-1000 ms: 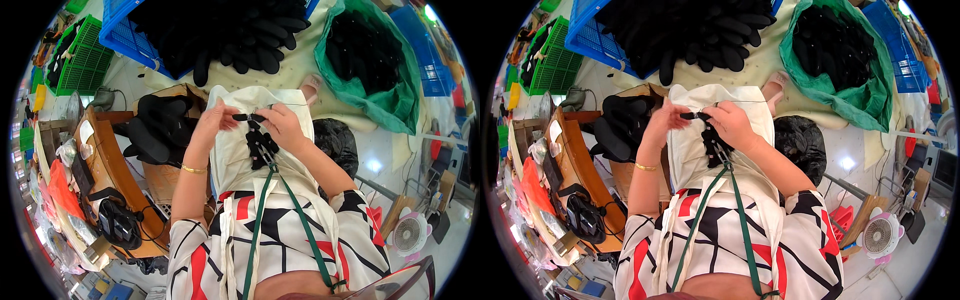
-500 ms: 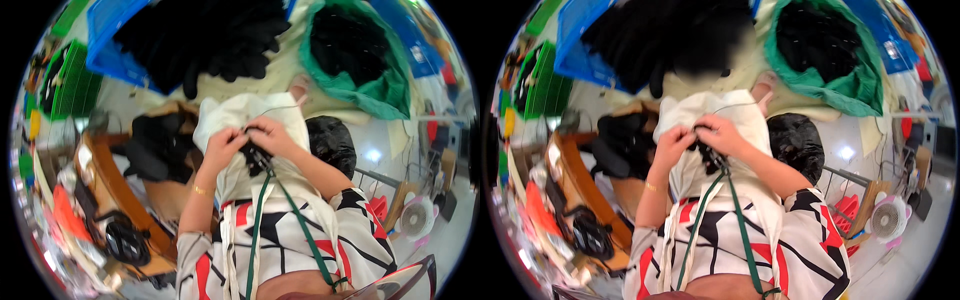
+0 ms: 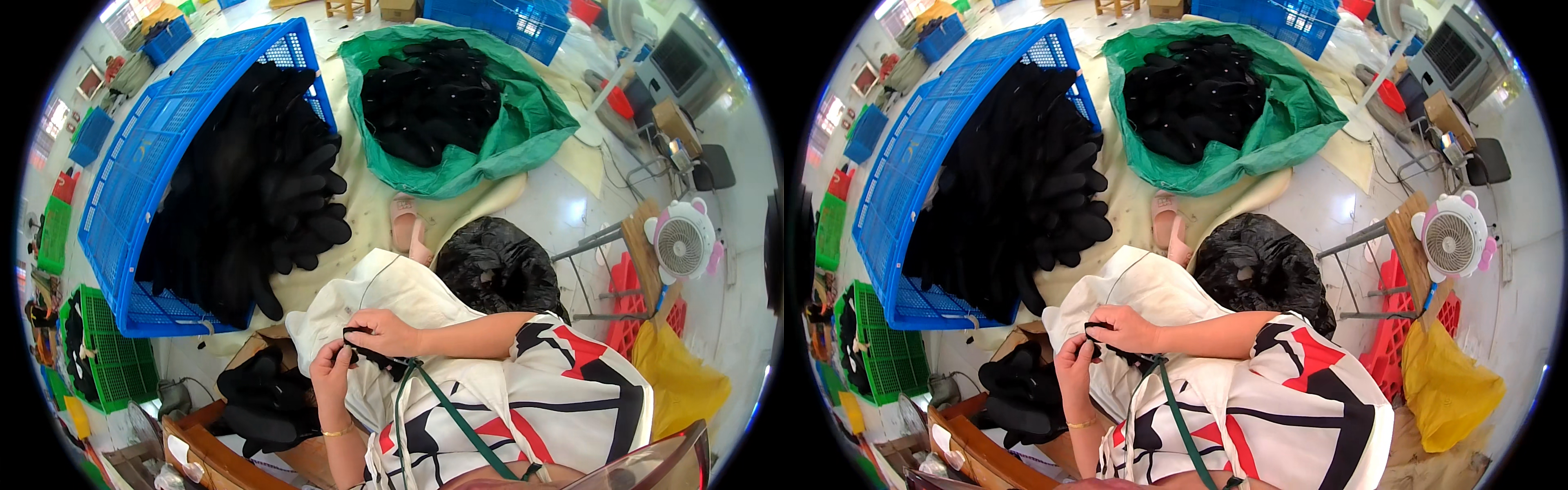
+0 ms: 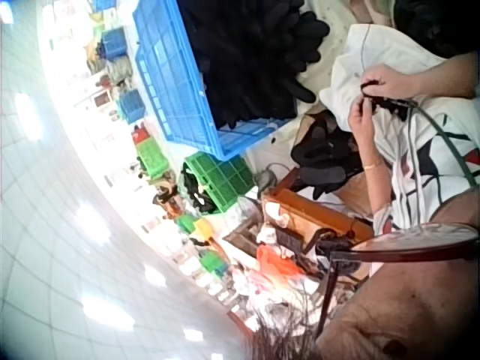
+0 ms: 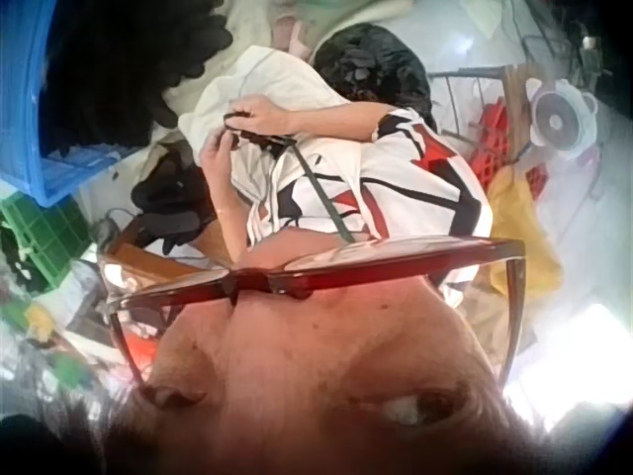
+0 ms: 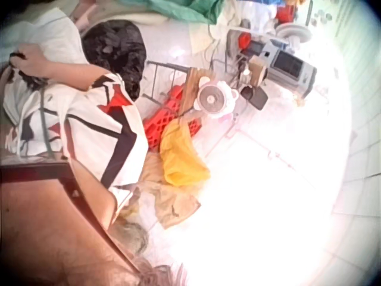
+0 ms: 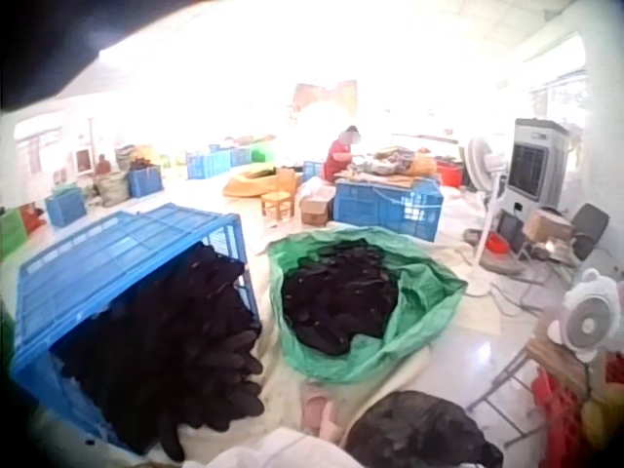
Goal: The person sits on the floor in a workshop and sews black slip-on shoes using a needle and thread. They pick up shoes from a blue crate, stitch the soles or edges, and place the finished shoes into a cardboard box.
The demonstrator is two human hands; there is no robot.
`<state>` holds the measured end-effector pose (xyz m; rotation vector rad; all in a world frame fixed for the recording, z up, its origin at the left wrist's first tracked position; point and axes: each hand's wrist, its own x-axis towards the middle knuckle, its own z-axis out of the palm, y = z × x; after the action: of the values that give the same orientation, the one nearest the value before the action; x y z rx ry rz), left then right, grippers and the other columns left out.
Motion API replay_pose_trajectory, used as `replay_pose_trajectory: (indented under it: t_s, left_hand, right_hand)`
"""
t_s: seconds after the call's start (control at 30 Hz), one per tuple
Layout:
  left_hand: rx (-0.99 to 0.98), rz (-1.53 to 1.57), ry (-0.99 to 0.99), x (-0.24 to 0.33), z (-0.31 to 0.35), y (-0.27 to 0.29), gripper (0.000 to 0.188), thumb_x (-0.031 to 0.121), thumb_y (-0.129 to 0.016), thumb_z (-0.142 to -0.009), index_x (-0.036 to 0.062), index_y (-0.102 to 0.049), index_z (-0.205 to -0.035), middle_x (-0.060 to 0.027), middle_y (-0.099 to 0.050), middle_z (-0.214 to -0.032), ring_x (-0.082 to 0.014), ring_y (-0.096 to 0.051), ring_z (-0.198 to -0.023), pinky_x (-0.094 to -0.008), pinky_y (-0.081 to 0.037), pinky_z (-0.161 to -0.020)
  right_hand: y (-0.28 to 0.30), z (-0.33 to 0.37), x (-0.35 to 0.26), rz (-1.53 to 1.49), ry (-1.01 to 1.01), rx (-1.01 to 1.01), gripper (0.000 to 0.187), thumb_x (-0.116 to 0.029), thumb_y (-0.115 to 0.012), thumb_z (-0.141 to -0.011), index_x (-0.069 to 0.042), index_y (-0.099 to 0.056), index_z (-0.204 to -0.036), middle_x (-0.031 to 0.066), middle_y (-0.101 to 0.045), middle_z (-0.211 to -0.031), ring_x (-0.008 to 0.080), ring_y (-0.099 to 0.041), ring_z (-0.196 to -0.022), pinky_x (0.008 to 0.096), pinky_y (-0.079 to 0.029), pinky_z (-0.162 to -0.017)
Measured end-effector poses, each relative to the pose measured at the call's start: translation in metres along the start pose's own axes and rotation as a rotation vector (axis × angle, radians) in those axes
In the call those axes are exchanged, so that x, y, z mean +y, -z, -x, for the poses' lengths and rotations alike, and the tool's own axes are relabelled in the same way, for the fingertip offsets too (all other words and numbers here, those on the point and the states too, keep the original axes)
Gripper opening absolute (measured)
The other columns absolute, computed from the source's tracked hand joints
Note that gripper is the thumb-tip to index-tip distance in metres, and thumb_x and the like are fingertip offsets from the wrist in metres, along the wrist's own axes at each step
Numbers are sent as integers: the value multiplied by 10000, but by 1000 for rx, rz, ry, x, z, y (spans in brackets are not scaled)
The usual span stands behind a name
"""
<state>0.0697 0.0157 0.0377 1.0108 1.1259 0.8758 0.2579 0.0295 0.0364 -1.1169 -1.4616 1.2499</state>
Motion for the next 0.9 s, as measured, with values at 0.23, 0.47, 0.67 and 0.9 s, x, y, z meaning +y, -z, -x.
replay_pose_trajectory:
  t_s: [0.23,0.47,0.67,0.9]
  left_hand:
    - [63,-308,-40,-6,5,-2,151,58,-631,-914,-17,-679,-1036,-15,-658,-789,-60,-571,-681,-220,-481,-605]
    - [90,-353,-97,-11,5,7,143,53,-685,-866,-13,-674,-993,-52,-673,-853,-90,-594,-769,-249,-498,-716]
    - [100,-595,-496,16,17,9,227,19,-767,-734,53,-702,-949,-70,-686,-910,-237,-627,-869,-310,-508,-748]
    - [56,-786,-663,28,22,6,289,24,-788,-660,59,-689,-929,-66,-684,-913,-276,-636,-916,-356,-530,-773]
  right_hand:
    - [0,4,6,356,466,-6,132,-126,-676,-811,-40,-642,-906,102,-585,-799,286,-597,-744,356,-490,-637]
    - [23,-14,6,477,526,-195,147,-140,-634,-848,-52,-646,-965,124,-592,-757,321,-612,-707,415,-500,-601]
    - [48,-23,-19,-113,-232,-361,187,-67,-578,-953,-30,-617,-1132,26,-663,-810,81,-624,-741,233,-500,-687]
    - [52,-30,-32,239,-124,-737,150,-63,-623,-912,-54,-680,-1051,48,-683,-794,127,-638,-689,249,-499,-654]
